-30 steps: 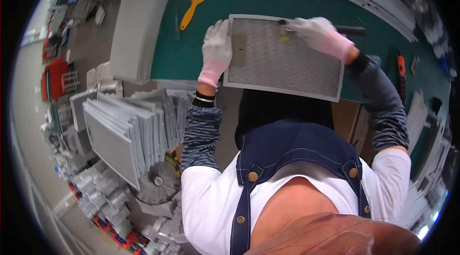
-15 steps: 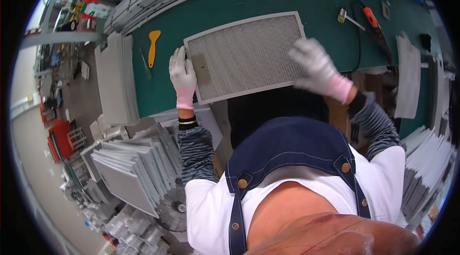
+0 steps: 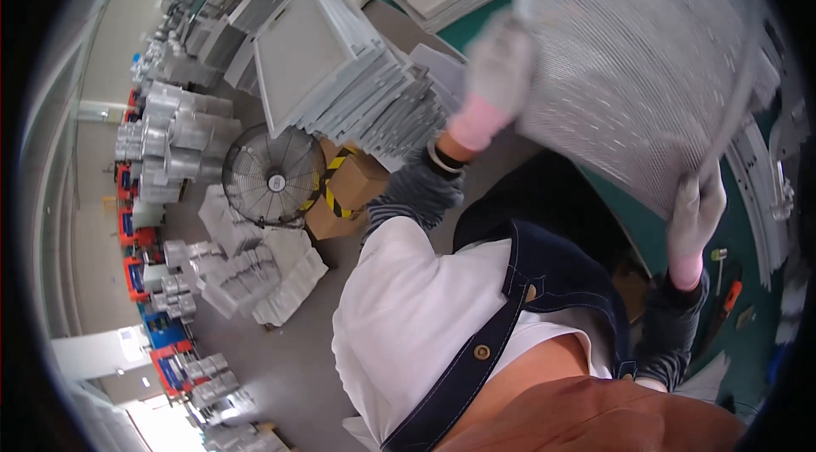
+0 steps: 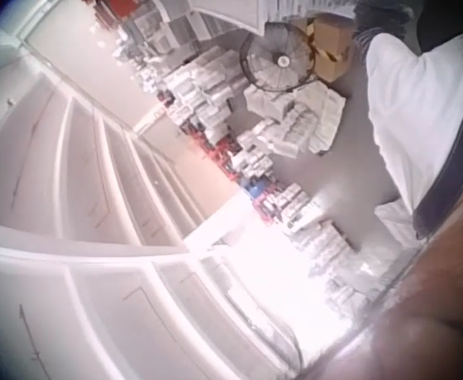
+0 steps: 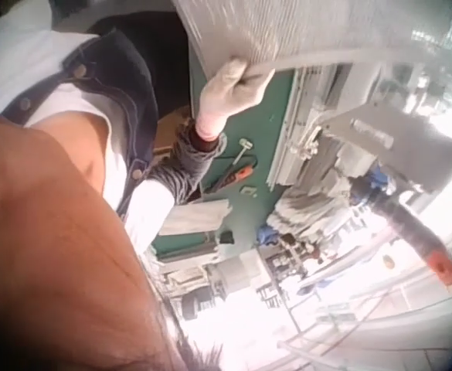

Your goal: Assemble metal mesh filters by fitting frames and securing components using a mallet and pneumatic tool.

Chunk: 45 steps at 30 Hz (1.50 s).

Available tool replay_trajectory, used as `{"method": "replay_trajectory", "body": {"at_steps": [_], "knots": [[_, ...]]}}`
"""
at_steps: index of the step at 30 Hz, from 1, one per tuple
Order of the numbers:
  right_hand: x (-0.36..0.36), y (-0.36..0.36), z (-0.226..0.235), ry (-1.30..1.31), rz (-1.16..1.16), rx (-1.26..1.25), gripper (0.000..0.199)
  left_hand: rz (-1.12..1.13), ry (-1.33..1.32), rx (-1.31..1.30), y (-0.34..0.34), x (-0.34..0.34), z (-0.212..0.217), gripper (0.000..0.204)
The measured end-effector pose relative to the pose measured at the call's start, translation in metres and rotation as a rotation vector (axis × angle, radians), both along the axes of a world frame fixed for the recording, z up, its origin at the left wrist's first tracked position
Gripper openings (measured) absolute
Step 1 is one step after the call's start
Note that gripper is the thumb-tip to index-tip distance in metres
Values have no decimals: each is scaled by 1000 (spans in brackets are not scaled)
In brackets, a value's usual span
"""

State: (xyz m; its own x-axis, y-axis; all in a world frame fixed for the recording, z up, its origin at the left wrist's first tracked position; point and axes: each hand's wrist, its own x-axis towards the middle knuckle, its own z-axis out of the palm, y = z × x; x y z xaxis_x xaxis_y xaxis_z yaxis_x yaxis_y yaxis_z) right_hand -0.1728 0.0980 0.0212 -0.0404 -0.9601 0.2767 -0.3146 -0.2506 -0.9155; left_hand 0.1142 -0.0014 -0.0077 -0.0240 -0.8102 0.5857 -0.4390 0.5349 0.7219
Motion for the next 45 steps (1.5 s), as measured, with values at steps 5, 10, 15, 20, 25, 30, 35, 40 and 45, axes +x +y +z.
{"method": "replay_trajectory", "body": {"at_steps": [5,10,15,20,25,30,35,40,45], "knots": [[47,-49,17,273,425,-240,54,598,-126,-251,-1,152,91,41],[-21,-78,-50,650,185,-235,34,861,-718,77,37,409,88,33],[-177,-89,-83,859,-239,-96,21,1168,-1168,725,-28,380,22,40],[-255,-174,-56,817,-549,-184,20,861,-1044,-208,-81,250,114,36],[-313,-267,-44,809,-636,-179,18,243,-817,-92,-249,26,81,39],[-284,-336,-59,916,-387,-271,32,332,-1035,227,-385,-56,-1,67],[-229,-350,-40,1064,-381,341,83,226,-1215,560,-404,-43,-51,73],[-279,-360,-17,685,-124,306,54,379,-1238,444,-394,-50,-35,88],[-318,-368,-6,1095,-649,-45,26,230,-1170,490,-408,-45,-25,90]]}}
